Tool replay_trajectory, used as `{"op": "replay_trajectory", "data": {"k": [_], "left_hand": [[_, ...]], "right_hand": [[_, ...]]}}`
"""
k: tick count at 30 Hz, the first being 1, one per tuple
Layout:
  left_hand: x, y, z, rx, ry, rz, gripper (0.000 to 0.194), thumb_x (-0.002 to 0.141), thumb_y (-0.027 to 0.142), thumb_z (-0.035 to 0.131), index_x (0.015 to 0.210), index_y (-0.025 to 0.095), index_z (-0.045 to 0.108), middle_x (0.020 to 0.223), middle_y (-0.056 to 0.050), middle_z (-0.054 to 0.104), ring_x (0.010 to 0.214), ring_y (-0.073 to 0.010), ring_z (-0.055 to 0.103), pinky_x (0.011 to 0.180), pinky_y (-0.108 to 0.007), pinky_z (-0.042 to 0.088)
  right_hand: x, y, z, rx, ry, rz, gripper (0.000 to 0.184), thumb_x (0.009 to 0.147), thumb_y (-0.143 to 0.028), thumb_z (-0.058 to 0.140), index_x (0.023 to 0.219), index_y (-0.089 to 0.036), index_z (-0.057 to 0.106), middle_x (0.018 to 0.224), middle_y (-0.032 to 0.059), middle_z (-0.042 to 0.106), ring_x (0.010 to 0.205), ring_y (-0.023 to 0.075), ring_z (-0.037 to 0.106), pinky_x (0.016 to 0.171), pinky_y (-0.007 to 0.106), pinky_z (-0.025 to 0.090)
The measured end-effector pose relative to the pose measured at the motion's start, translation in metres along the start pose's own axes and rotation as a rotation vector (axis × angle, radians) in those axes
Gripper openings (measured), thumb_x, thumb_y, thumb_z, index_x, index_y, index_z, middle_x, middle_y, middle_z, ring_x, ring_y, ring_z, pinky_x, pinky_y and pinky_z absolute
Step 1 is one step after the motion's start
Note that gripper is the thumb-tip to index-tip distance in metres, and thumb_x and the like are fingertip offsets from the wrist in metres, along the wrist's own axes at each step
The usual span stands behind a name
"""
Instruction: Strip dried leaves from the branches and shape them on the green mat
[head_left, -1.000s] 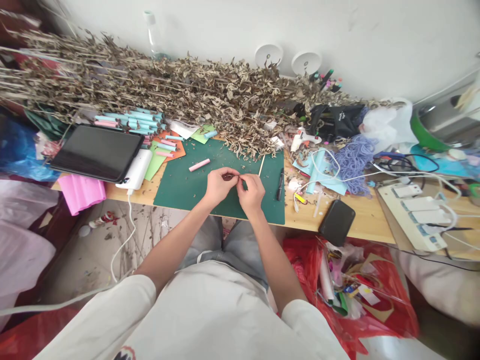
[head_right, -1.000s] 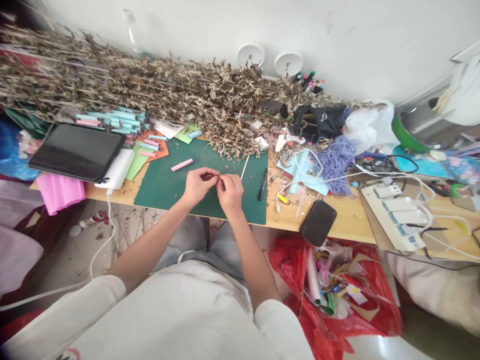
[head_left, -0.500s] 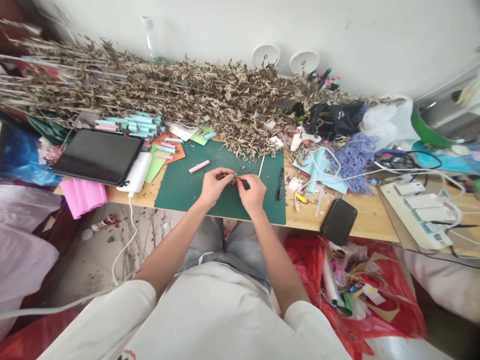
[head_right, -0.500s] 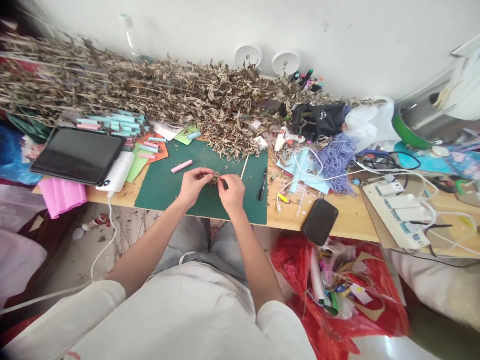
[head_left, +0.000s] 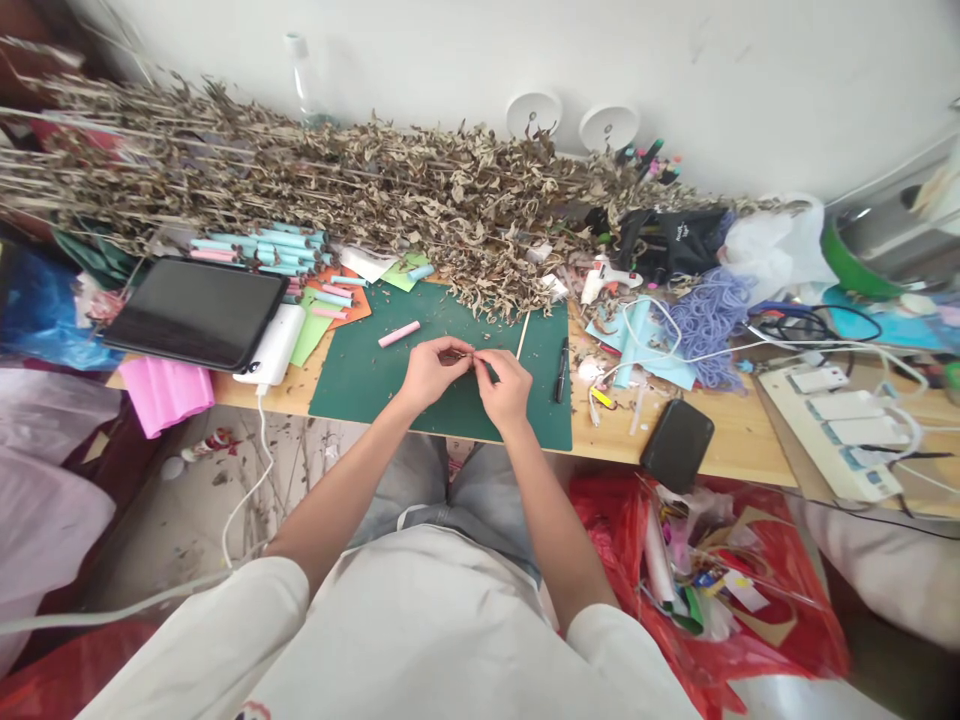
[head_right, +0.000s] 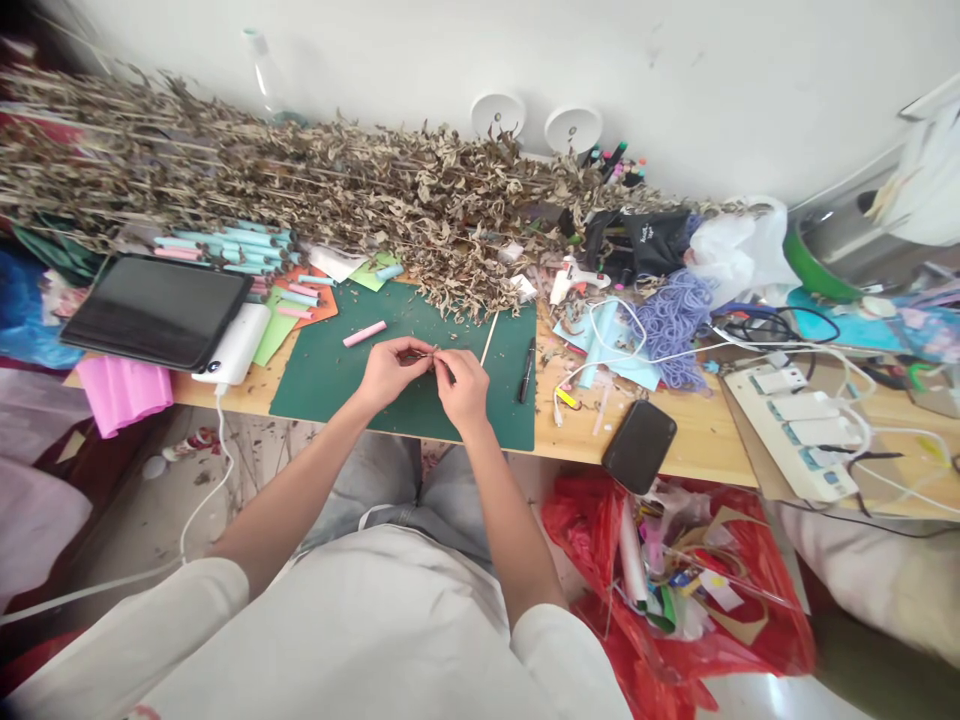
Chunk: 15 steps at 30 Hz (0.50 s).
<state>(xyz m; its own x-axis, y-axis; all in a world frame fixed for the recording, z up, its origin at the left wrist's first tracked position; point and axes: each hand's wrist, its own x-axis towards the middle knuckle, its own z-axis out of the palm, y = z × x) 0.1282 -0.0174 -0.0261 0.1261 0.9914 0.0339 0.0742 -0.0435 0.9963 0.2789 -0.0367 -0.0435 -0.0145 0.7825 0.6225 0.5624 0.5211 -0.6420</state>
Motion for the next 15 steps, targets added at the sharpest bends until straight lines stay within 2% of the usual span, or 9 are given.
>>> {"op": "replay_trajectory", "data": {"k": [6, 11, 15], "left_hand": [[0.003, 0.004, -0.002, 0.190, -0.017, 0.022, 0.013, 0.071, 0.022, 0.069, 0.081, 0.014, 0.072, 0.077, -0.003, 0.073, 0.067, -0.0134, 0.065, 0.064, -0.024, 0.050], [0.000, 0.011, 0.009, 0.310, 0.066, 0.046, 0.009, 0.068, 0.015, 0.067, 0.076, 0.015, 0.070, 0.071, -0.001, 0.071, 0.063, -0.0120, 0.062, 0.061, -0.023, 0.047], [-0.003, 0.011, 0.010, 0.256, 0.149, 0.065, 0.006, 0.071, 0.015, 0.065, 0.076, 0.015, 0.069, 0.075, -0.002, 0.071, 0.066, -0.0122, 0.063, 0.066, -0.024, 0.050]], "right_hand": [[-0.002, -0.001, 0.003, -0.034, -0.027, -0.008, 0.015, 0.093, -0.017, 0.051, 0.093, -0.021, 0.066, 0.090, 0.0066, 0.071, 0.085, 0.0188, 0.065, 0.079, 0.033, 0.055], [-0.005, 0.002, 0.005, -0.130, 0.038, -0.036, 0.013, 0.092, -0.016, 0.050, 0.093, -0.020, 0.062, 0.088, 0.0079, 0.069, 0.085, 0.0207, 0.062, 0.078, 0.035, 0.053], [-0.005, 0.004, 0.004, -0.196, 0.062, 0.006, 0.013, 0.093, -0.017, 0.050, 0.092, -0.020, 0.062, 0.088, 0.0077, 0.068, 0.086, 0.0211, 0.061, 0.079, 0.035, 0.052]]}}
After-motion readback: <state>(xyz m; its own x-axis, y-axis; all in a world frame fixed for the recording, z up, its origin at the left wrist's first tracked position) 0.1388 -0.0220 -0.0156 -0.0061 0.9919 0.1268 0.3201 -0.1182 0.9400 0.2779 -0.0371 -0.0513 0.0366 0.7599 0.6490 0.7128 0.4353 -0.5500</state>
